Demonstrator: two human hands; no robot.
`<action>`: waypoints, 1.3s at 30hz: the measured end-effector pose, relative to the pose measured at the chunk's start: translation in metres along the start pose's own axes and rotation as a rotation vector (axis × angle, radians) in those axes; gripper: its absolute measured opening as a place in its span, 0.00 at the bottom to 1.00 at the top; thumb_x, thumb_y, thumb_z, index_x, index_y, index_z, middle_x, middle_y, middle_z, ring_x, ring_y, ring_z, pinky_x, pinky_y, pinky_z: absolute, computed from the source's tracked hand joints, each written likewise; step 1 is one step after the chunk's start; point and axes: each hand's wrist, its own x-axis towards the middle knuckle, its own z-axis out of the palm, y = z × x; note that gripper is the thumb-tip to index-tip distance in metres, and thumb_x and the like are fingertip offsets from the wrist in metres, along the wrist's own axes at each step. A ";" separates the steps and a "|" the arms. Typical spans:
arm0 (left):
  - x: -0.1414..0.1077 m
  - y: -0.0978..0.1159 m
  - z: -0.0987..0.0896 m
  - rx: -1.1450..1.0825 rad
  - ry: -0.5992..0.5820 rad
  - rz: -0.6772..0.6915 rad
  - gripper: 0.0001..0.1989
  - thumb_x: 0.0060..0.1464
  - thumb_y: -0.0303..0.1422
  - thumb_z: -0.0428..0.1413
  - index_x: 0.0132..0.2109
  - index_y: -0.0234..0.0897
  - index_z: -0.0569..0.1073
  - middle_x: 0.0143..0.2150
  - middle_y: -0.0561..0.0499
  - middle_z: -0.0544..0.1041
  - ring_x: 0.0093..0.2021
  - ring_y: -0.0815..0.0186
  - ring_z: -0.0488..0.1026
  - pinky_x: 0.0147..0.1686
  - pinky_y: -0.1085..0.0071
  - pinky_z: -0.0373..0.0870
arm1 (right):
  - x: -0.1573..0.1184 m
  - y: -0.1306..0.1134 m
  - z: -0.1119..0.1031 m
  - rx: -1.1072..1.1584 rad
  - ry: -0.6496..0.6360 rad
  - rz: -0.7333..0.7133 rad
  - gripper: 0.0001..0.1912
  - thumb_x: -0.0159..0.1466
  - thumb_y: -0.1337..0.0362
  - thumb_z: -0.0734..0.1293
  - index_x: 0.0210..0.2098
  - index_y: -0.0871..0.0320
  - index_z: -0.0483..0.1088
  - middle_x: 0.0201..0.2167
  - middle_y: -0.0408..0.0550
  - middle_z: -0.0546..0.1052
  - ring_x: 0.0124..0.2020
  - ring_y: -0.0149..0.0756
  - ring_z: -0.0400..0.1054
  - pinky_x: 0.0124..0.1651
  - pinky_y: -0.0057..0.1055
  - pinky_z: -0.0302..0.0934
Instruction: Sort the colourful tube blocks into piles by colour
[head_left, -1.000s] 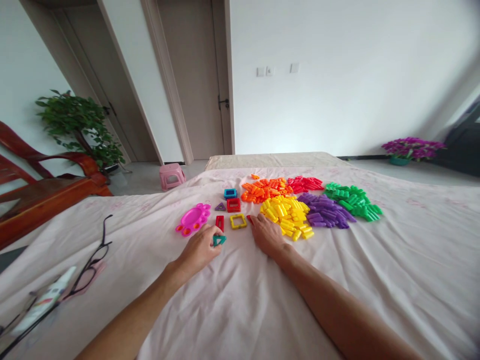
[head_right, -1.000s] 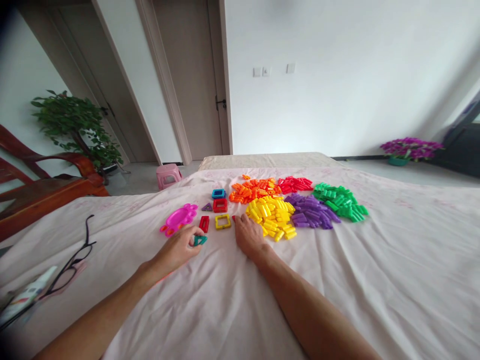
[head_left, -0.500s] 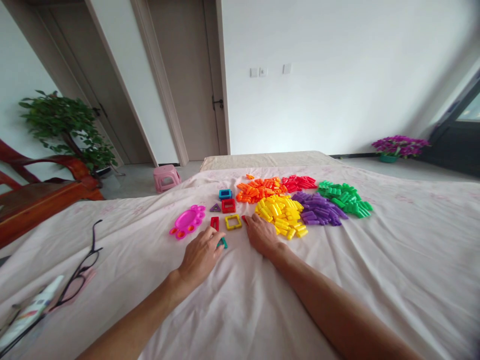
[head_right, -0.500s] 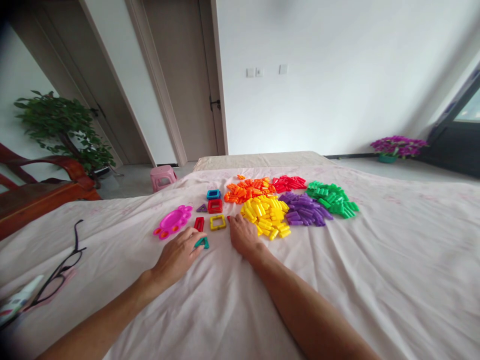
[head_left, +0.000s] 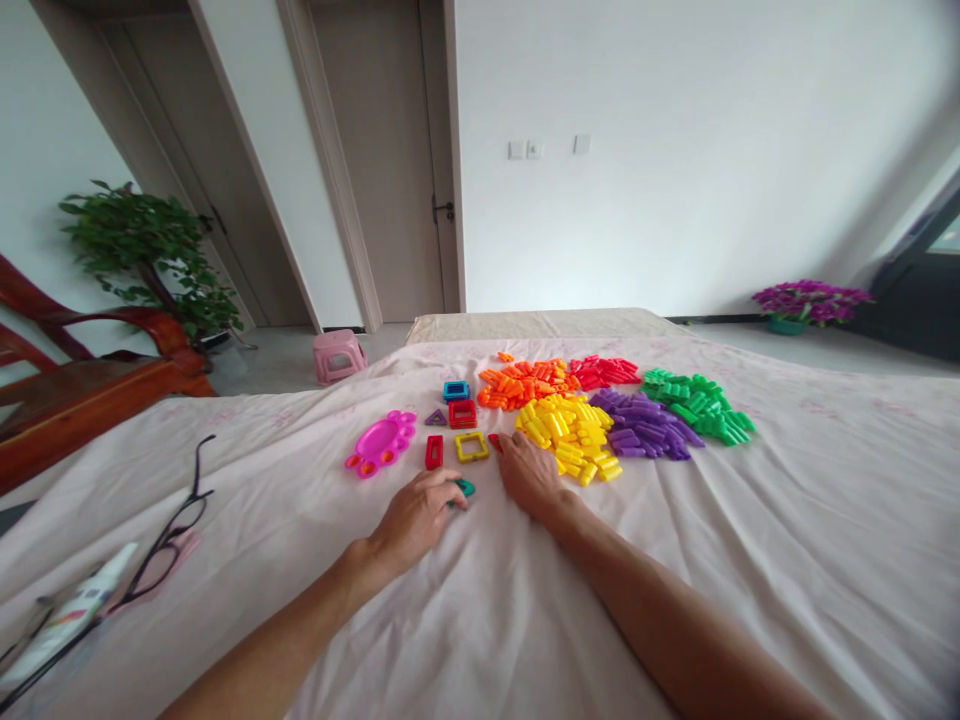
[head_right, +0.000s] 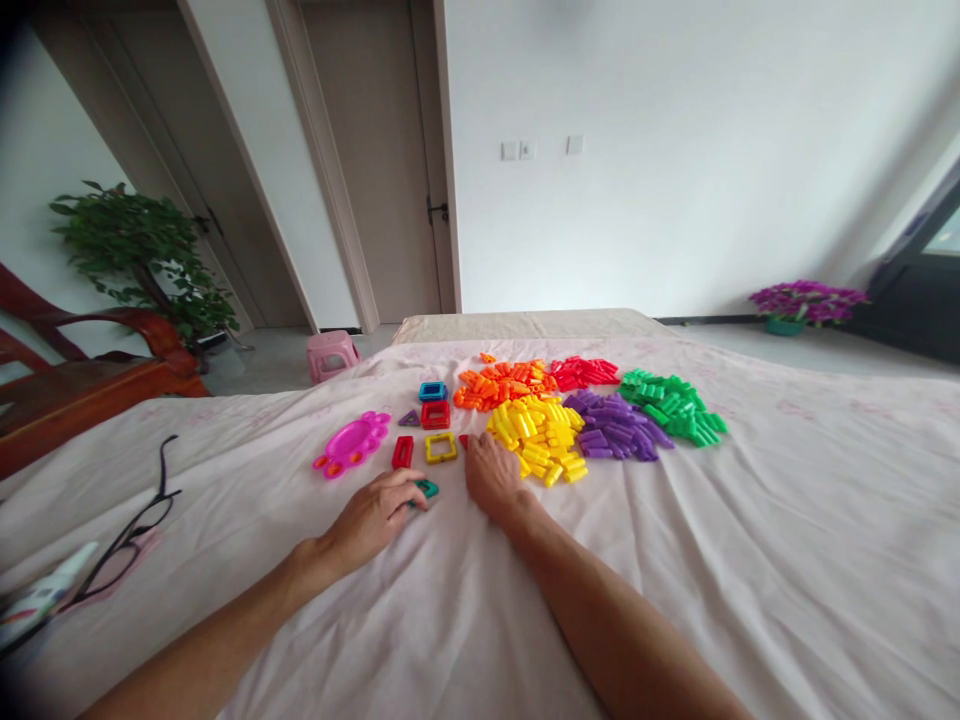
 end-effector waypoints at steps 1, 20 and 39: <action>-0.001 -0.004 -0.002 -0.041 0.009 -0.004 0.19 0.50 0.17 0.48 0.39 0.43 0.78 0.57 0.52 0.74 0.55 0.67 0.71 0.56 0.70 0.65 | 0.000 0.001 -0.001 0.005 0.009 -0.009 0.18 0.73 0.61 0.48 0.53 0.54 0.65 0.46 0.53 0.72 0.44 0.42 0.70 0.37 0.33 0.59; -0.056 -0.003 -0.064 0.278 -0.323 -0.343 0.07 0.58 0.35 0.51 0.34 0.39 0.72 0.34 0.53 0.77 0.34 0.66 0.73 0.32 0.71 0.58 | -0.004 0.003 0.001 0.039 0.042 -0.033 0.20 0.73 0.59 0.50 0.61 0.51 0.58 0.48 0.51 0.72 0.46 0.40 0.69 0.39 0.32 0.59; -0.022 -0.024 -0.040 0.279 0.095 -0.120 0.15 0.56 0.20 0.48 0.42 0.39 0.75 0.44 0.48 0.77 0.47 0.63 0.72 0.49 0.68 0.66 | 0.000 0.003 -0.003 0.063 -0.006 0.005 0.21 0.73 0.52 0.50 0.49 0.52 0.70 0.44 0.50 0.74 0.42 0.37 0.70 0.36 0.29 0.56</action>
